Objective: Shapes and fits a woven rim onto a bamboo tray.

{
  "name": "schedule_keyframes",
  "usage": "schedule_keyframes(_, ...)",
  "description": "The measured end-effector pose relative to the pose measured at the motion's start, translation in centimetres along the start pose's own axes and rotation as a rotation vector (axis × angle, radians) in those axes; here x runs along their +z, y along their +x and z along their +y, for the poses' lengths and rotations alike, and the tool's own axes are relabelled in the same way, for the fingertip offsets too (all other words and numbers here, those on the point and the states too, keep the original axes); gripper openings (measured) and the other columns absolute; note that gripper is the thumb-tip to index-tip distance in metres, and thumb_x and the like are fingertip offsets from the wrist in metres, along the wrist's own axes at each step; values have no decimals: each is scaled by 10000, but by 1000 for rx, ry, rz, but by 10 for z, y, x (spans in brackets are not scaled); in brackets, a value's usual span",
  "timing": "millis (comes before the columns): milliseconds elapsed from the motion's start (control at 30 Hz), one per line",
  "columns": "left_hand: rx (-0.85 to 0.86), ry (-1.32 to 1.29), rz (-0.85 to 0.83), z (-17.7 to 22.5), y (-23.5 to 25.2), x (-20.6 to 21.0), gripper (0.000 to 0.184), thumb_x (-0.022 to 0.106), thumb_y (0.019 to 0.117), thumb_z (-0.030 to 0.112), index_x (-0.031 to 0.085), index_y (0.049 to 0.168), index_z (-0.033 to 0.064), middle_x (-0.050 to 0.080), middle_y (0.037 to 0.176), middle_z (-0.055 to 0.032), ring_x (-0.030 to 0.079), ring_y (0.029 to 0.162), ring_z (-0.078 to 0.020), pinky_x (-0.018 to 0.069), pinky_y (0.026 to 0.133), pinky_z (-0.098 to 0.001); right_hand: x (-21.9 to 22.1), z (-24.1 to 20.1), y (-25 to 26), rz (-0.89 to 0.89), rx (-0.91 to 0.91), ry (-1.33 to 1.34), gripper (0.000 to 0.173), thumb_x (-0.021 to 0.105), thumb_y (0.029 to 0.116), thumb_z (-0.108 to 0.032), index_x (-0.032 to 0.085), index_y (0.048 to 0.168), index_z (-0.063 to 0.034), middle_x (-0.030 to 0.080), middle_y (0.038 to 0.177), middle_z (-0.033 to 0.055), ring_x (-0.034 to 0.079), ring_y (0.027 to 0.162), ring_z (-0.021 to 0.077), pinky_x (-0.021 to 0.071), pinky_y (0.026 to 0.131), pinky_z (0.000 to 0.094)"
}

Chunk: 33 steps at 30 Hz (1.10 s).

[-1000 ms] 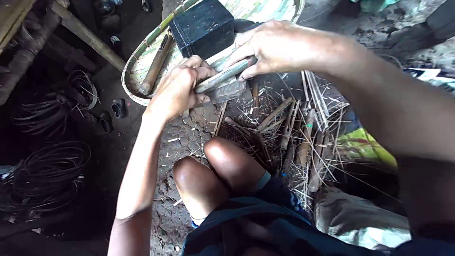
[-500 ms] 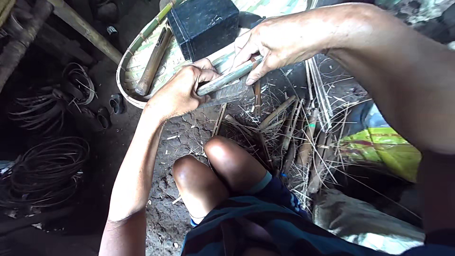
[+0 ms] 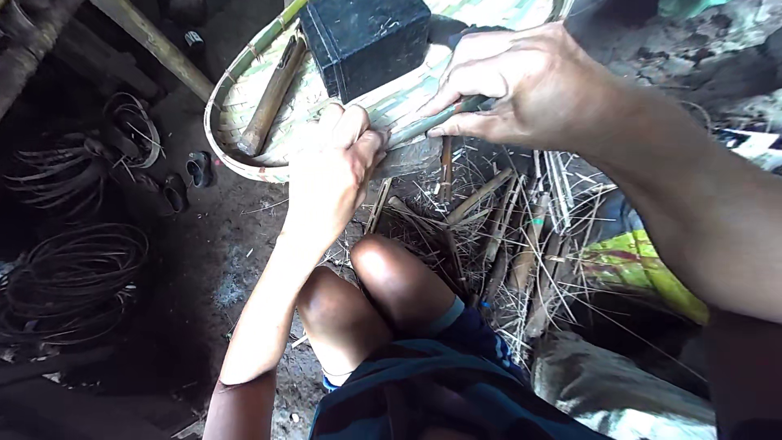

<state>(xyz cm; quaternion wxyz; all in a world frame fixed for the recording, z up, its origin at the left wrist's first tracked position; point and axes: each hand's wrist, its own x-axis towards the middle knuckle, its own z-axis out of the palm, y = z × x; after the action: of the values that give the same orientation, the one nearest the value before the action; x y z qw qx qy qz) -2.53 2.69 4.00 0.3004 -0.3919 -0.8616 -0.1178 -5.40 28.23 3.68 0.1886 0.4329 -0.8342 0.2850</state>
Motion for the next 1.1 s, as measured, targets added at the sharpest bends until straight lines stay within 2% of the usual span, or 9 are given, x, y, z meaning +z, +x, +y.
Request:
schedule_keyframes(233, -94, 85, 278, 19, -20, 21, 178, 740, 904, 68, 800, 1071, 52, 724, 883, -121, 670, 828, -260, 517, 721, -317, -1, -17, -3, -15, -11, -86, 158, 599, 949, -42, 710, 1013, 50, 654, 967, 228, 649, 886, 363, 540, 791, 450)
schedule_keyframes(400, -181, -73, 149, 22, -30, 8, 183, 686, 962, 72, 764, 1118, 20, 700, 1059, -143, 654, 979, -267, 530, 832, -325, 1, -14, -7, -6, 28, -136, 176, 635, 953, -71, 727, 1054, 40, 674, 1015, 244, 675, 929, 369, 554, 855, 437)
schedule_keyframes(467, -176, -77, 190, 22, -25, 11, 141, 705, 949, 95, 786, 1050, 39, 717, 996, -131, 668, 940, -269, 535, 795, -326, -3, -14, -6, -31, 79, -100, 195, 684, 925, -111, 727, 1059, 23, 695, 1028, 219, 682, 943, 326, 548, 868, 430)
schedule_keyframes(567, -143, -39, 101, 26, -30, 1, 201, 649, 990, 97, 746, 1143, 12, 674, 1078, -166, 628, 1020, -320, 494, 884, -411, -12, -13, -1, -121, 130, -54, 319, 737, 882, -248, 729, 1111, -26, 706, 1046, 134, 674, 969, 231, 529, 887, 376)
schedule_keyframes(667, -164, 77, 169, 30, -31, 12, 199, 659, 973, 77, 753, 1139, 19, 686, 995, -137, 640, 931, -292, 491, 832, -395, -14, -15, 2, -151, 146, -28, 310, 747, 875, -233, 740, 1120, -43, 705, 1044, 113, 667, 970, 204, 526, 896, 345)
schedule_keyframes(733, -192, 150, 217, 33, -34, 23, 227, 667, 966, 69, 740, 1176, 23, 701, 1022, -140, 654, 965, -290, 489, 888, -395, -7, -14, -1, -78, 88, -53, 198, 730, 899, -114, 753, 1071, -18, 712, 1012, 157, 687, 954, 263, 553, 880, 367)
schedule_keyframes(833, -194, 200, 209, 33, -40, 28, 289, 696, 955, 99, 708, 1234, 24, 714, 1137, -150, 672, 1096, -291, 477, 1013, -396, 8, -8, -10, 44, -14, -155, 174, 645, 973, -119, 745, 1060, -5, 704, 987, 196, 698, 934, 336, 571, 818, 417)
schedule_keyframes(967, -224, 173, 174, 36, -33, 17, 276, 734, 931, 121, 734, 1198, 52, 718, 1075, -146, 677, 1032, -284, 506, 933, -377, 17, 3, -16, 148, -52, -129, 196, 650, 981, -164, 759, 1084, -38, 708, 964, 186, 693, 899, 325, 555, 781, 405)
schedule_keyframes(1100, -262, 223, 186, 42, -31, 23, 303, 773, 905, 195, 756, 1203, 145, 680, 1010, -145, 623, 978, -290, 453, 889, -394, 23, 15, -19, 260, -101, -52, 170, 684, 968, -156, 770, 1052, -36, 713, 888, 168, 688, 827, 272, 538, 727, 347)
